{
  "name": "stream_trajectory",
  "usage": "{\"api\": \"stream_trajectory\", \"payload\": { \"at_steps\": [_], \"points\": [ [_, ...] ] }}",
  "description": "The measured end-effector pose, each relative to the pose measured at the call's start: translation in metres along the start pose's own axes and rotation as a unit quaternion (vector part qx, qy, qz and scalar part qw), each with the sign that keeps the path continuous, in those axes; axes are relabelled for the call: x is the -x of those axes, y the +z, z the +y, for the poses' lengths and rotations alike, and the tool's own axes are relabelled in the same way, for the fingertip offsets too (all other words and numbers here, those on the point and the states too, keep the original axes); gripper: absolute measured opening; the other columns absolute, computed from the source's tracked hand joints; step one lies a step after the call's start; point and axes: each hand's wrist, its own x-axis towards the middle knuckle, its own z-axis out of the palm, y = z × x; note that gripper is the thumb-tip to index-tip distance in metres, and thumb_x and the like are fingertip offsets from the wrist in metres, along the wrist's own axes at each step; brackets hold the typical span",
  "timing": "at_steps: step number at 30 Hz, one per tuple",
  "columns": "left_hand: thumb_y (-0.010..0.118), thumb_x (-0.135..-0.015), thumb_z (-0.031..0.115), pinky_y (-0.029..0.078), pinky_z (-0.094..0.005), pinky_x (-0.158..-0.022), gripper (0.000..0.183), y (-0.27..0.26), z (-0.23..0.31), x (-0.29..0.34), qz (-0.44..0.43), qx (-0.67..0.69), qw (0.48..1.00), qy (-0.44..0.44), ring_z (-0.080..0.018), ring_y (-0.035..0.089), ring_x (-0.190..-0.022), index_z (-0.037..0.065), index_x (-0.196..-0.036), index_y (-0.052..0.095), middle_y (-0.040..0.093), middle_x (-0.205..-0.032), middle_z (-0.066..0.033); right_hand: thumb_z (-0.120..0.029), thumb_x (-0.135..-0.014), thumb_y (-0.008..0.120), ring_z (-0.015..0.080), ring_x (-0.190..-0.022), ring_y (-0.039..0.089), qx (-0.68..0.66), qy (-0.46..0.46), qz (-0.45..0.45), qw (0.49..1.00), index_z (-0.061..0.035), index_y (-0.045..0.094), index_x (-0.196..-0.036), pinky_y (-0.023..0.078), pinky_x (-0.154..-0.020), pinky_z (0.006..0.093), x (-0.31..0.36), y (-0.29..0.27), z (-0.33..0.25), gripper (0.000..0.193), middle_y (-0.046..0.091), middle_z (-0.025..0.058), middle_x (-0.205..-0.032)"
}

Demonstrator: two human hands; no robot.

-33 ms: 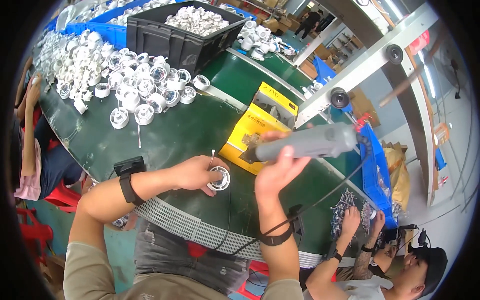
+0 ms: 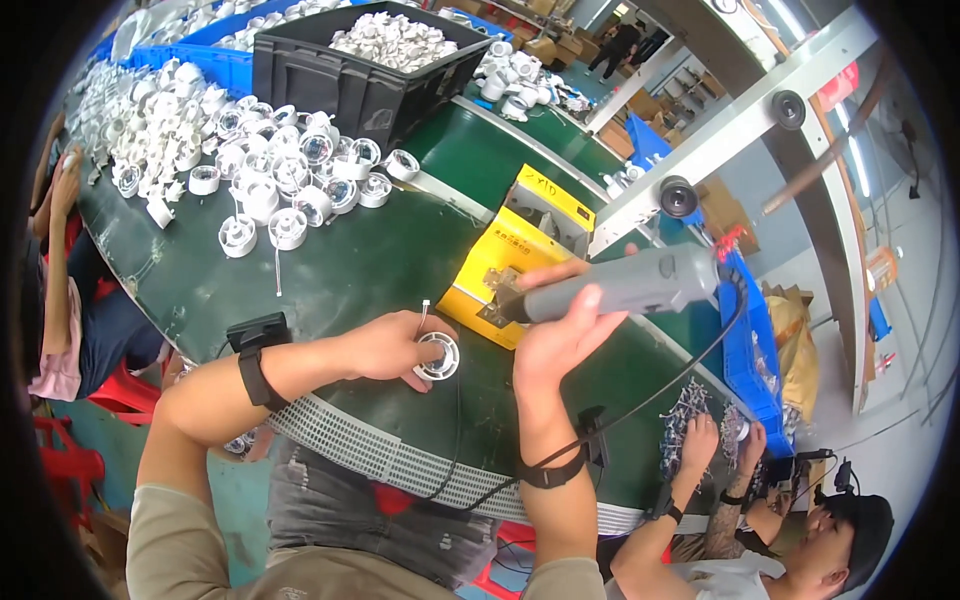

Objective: The person fits a circuit board into a plastic housing, applies adhesive from a glue gun, and places the assembled unit onto the conveyor belt.

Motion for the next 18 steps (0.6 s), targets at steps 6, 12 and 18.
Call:
{"api": "stream_trajectory", "payload": {
  "at_steps": [6,12,18],
  "points": [
    [0.049,-0.093,0.009,0.059,-0.0278,-0.071,0.033,0.002,0.0,0.0,0.001,-0.002,1.0,-0.01,-0.0195,0.068,-0.081,-0.005,-0.123,0.053,0.063,-0.103,-0.0138,-0.028,-0.1,0.04,0.0155,-0.047,0.05,-0.069,0.058,0.06,0.994,0.0048,0.036,-0.131,0.045,-0.047,0.0277,-0.015,0.006,0.006,0.045,0.05,0.0066,-0.06],
    [0.048,-0.095,0.01,0.059,-0.0283,-0.071,0.033,0.001,0.003,0.003,0.004,-0.009,1.0,-0.023,-0.0202,0.068,-0.08,-0.005,-0.124,0.052,0.064,-0.103,-0.0144,-0.028,-0.1,0.042,0.0154,-0.047,0.05,-0.073,0.062,0.076,0.993,0.005,0.042,-0.119,0.044,-0.046,0.0278,-0.016,0.01,0.007,0.038,0.049,0.0069,-0.06],
    [0.047,-0.094,0.012,0.058,-0.0294,-0.071,0.033,0.002,0.004,0.002,0.006,-0.018,1.0,-0.025,-0.0215,0.07,-0.078,-0.004,-0.123,0.054,0.065,-0.103,-0.0154,-0.025,-0.099,0.043,0.0149,-0.048,0.051,-0.052,0.054,0.066,0.995,0.0051,0.044,-0.116,0.045,-0.048,0.028,-0.017,0.007,0.011,0.035,0.052,0.0077,-0.061]
  ]
}}
